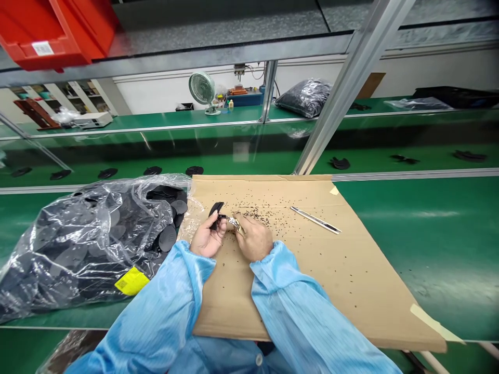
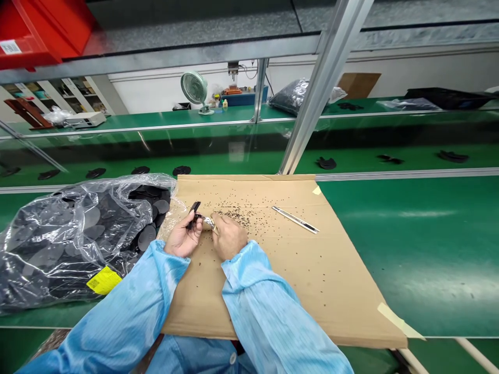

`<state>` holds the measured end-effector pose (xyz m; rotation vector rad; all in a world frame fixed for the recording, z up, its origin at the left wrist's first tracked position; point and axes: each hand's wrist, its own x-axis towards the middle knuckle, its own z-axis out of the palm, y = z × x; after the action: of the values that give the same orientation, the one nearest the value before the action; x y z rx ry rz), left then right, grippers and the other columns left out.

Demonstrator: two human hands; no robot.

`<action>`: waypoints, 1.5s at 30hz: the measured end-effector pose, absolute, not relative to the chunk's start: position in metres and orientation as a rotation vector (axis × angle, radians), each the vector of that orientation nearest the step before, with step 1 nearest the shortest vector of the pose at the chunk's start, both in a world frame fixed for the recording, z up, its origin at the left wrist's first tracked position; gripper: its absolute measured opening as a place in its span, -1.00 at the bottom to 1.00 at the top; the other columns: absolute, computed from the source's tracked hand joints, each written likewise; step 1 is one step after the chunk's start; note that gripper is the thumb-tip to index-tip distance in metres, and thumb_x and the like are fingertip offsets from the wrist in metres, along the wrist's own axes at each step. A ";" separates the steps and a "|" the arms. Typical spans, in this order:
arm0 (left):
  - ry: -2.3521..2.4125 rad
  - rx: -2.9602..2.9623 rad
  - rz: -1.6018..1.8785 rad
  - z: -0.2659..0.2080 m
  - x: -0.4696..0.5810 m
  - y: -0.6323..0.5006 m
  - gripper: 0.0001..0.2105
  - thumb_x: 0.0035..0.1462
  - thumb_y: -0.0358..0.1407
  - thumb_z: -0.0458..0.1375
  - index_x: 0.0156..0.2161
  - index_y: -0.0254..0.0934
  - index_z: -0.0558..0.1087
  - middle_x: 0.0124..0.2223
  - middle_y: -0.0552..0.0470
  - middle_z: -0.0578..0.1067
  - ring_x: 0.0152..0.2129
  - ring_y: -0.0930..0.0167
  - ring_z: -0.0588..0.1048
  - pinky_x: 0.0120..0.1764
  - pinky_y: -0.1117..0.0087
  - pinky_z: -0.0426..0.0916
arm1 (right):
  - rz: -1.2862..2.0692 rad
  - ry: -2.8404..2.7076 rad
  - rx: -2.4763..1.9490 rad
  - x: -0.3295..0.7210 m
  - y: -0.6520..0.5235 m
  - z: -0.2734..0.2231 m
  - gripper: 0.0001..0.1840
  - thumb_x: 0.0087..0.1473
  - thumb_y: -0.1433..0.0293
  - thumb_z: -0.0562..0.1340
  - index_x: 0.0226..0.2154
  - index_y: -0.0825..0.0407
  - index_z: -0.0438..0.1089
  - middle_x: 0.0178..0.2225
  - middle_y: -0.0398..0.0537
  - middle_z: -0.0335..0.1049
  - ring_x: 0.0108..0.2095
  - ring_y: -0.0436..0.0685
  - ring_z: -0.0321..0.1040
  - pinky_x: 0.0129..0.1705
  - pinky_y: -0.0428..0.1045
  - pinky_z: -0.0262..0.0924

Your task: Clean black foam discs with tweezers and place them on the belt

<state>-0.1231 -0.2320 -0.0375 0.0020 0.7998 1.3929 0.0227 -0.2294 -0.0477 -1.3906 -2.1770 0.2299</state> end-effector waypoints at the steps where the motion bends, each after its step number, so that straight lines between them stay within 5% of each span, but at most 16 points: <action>1: 0.796 0.016 1.401 -0.039 -0.123 -0.232 -0.89 0.21 -0.48 0.02 -0.30 -0.40 0.40 -0.48 0.03 0.48 -0.58 0.54 0.49 -0.51 0.60 0.44 | 0.260 -2.152 -1.376 0.022 -0.229 -0.049 -0.64 0.11 0.41 0.12 -0.02 -0.09 0.36 -0.20 -0.08 0.47 -0.20 0.11 0.38 -0.22 -0.09 0.20; 10: 0.676 0.204 1.413 -0.042 -0.130 -0.232 -0.85 0.19 -0.46 0.06 -0.13 -0.35 0.38 -0.37 -0.02 0.47 -0.64 0.60 0.33 -0.62 0.60 0.18 | 0.486 -1.844 -1.289 0.024 -0.224 -0.053 -0.69 0.05 0.36 0.18 -0.11 -0.02 0.43 -0.20 -0.03 0.48 -0.19 0.15 0.40 -0.09 0.02 0.26; 16: 0.734 0.224 1.422 -0.044 -0.132 -0.231 -0.87 0.13 -0.45 0.13 -0.19 -0.29 0.41 -0.34 0.01 0.48 -0.43 0.46 0.49 -0.43 0.48 0.38 | 0.510 -1.870 -1.179 0.023 -0.226 -0.052 -0.69 0.04 0.37 0.18 -0.12 -0.01 0.43 -0.19 -0.03 0.48 -0.18 0.14 0.39 -0.10 0.01 0.26; 29: 0.711 0.268 1.209 -0.042 -0.137 -0.231 -0.88 0.22 -0.32 0.04 -0.26 -0.34 0.37 -0.55 0.15 0.28 -0.79 0.62 0.16 -0.78 0.60 -0.01 | 0.518 -2.301 -1.145 0.021 -0.234 -0.043 -0.74 0.08 0.40 0.18 -0.13 -0.04 0.41 -0.25 -0.07 0.47 -0.20 0.09 0.38 -0.16 -0.08 0.19; 45: 0.818 0.359 1.164 -0.036 -0.133 -0.233 -0.88 0.18 -0.29 0.10 -0.30 -0.33 0.36 -0.59 0.17 0.23 -0.82 0.62 0.13 -0.77 0.60 -0.02 | 0.402 -2.465 -1.225 0.022 -0.236 -0.041 -0.73 0.14 0.33 0.11 -0.11 -0.12 0.39 -0.33 -0.10 0.45 -0.32 0.10 0.37 -0.36 -0.07 0.09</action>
<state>-0.1330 -0.2328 -0.0359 0.3587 0.8176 1.1642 0.0217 -0.2357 -0.0405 -1.2251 -2.4654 0.4019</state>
